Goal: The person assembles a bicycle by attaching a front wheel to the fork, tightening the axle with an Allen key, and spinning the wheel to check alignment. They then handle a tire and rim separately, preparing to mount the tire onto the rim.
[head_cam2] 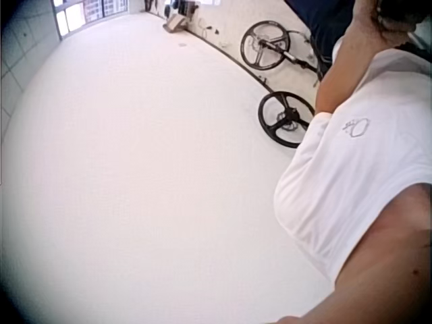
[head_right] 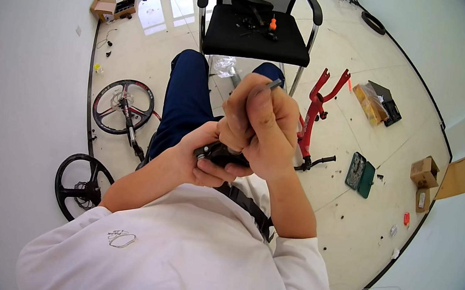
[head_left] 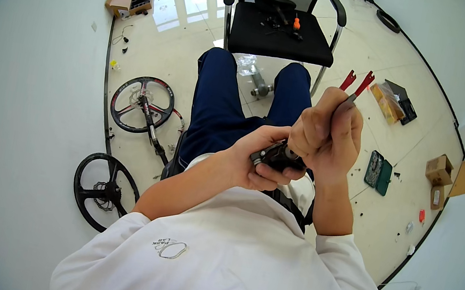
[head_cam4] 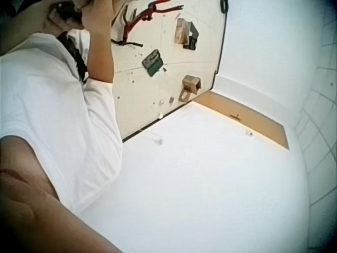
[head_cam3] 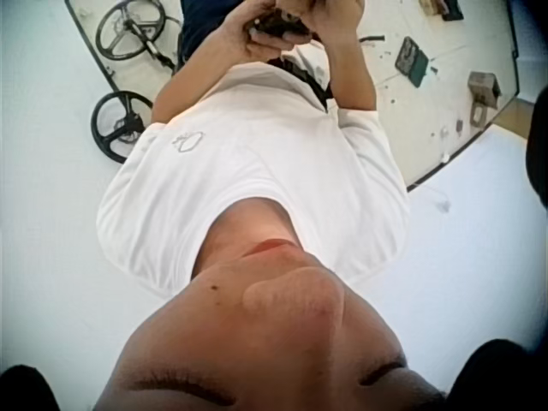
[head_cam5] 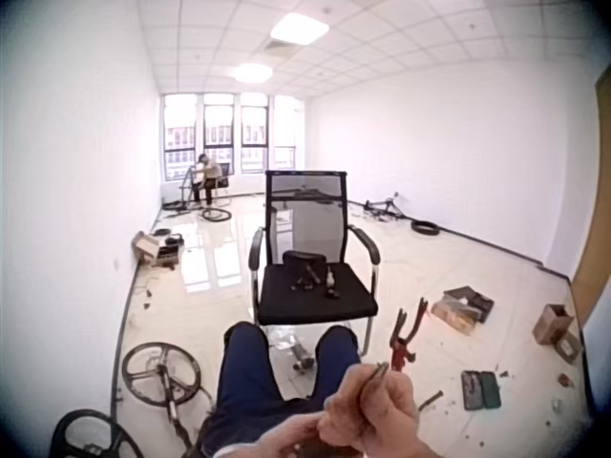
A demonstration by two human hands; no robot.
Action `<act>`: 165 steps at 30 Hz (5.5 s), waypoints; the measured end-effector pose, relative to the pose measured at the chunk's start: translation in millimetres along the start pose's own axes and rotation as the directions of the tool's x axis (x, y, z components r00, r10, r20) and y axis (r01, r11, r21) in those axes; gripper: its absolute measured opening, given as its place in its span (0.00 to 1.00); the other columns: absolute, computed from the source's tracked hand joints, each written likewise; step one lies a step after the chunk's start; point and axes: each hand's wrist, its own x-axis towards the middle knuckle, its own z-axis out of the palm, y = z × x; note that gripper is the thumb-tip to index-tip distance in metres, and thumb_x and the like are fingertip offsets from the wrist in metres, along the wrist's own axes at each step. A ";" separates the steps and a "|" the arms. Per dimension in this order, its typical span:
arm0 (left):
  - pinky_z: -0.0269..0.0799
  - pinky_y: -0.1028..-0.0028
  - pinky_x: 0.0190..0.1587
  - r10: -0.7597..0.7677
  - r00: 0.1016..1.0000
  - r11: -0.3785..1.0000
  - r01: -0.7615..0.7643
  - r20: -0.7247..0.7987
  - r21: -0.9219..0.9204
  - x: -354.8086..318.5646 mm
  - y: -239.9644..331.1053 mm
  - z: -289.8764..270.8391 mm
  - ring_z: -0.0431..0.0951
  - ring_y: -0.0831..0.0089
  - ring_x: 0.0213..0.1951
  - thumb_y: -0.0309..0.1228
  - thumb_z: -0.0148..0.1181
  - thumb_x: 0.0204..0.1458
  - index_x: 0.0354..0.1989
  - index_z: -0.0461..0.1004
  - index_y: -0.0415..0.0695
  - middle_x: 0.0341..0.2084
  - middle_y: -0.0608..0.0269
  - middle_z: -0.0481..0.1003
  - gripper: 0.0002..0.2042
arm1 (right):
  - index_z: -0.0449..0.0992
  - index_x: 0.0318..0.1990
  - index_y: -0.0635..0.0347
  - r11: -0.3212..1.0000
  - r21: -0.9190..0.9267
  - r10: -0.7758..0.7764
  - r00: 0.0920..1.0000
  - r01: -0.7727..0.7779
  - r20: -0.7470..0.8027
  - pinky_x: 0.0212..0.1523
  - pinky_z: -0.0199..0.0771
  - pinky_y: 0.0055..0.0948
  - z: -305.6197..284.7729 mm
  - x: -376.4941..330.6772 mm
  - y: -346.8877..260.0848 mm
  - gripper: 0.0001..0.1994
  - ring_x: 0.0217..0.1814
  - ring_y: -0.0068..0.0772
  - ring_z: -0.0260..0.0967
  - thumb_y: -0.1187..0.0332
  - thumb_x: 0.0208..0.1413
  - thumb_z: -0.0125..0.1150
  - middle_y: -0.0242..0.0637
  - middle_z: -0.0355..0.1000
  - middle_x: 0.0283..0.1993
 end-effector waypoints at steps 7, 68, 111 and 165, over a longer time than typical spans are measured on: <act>0.48 0.84 0.03 -0.024 1.000 0.999 0.025 -0.016 0.047 -0.1 -1.2 5.1 0.58 0.83 0.07 0.48 0.39 0.57 0.30 0.68 0.38 0.20 0.56 0.67 0.22 | 0.60 0.27 0.66 0.991 -0.126 -0.043 0.999 0.041 -0.015 0.11 0.36 0.18 12.0 -4.4 -5.6 0.20 0.11 0.12 0.37 0.58 0.65 0.38 0.27 0.49 0.14; 0.58 0.73 0.13 0.796 0.566 0.591 -0.647 -0.217 0.481 -27.7 30.0 9.5 0.64 0.73 0.10 0.47 0.40 0.55 0.27 0.69 0.43 0.17 0.61 0.69 0.20 | 0.64 0.37 0.63 0.196 -0.952 0.241 0.953 -0.234 -0.184 0.21 0.58 0.32 -2.2 -5.2 -0.3 0.04 0.18 0.45 0.61 0.73 0.59 0.46 0.44 0.64 0.18; 0.60 0.79 0.17 0.973 0.092 0.224 -0.593 -0.211 0.773 -13.0 40.1 -1.9 0.66 0.78 0.15 0.49 0.44 0.57 0.24 0.68 0.42 0.15 0.67 0.67 0.21 | 0.63 0.36 0.60 -0.080 -0.996 0.248 0.969 0.031 0.010 0.19 0.65 0.33 -19.8 16.2 37.8 0.07 0.20 0.42 0.69 0.73 0.50 0.54 0.40 0.71 0.23; 0.56 0.76 0.16 0.901 0.269 -0.128 -0.585 0.341 0.801 -25.1 36.4 22.2 0.60 0.73 0.14 0.46 0.32 0.59 0.25 0.61 0.40 0.15 0.51 0.66 0.22 | 0.53 0.26 0.51 0.619 0.116 0.775 0.580 -0.777 -0.249 0.11 0.32 0.19 -14.6 -22.1 24.9 0.17 0.12 0.13 0.33 0.53 0.64 0.38 0.22 0.42 0.14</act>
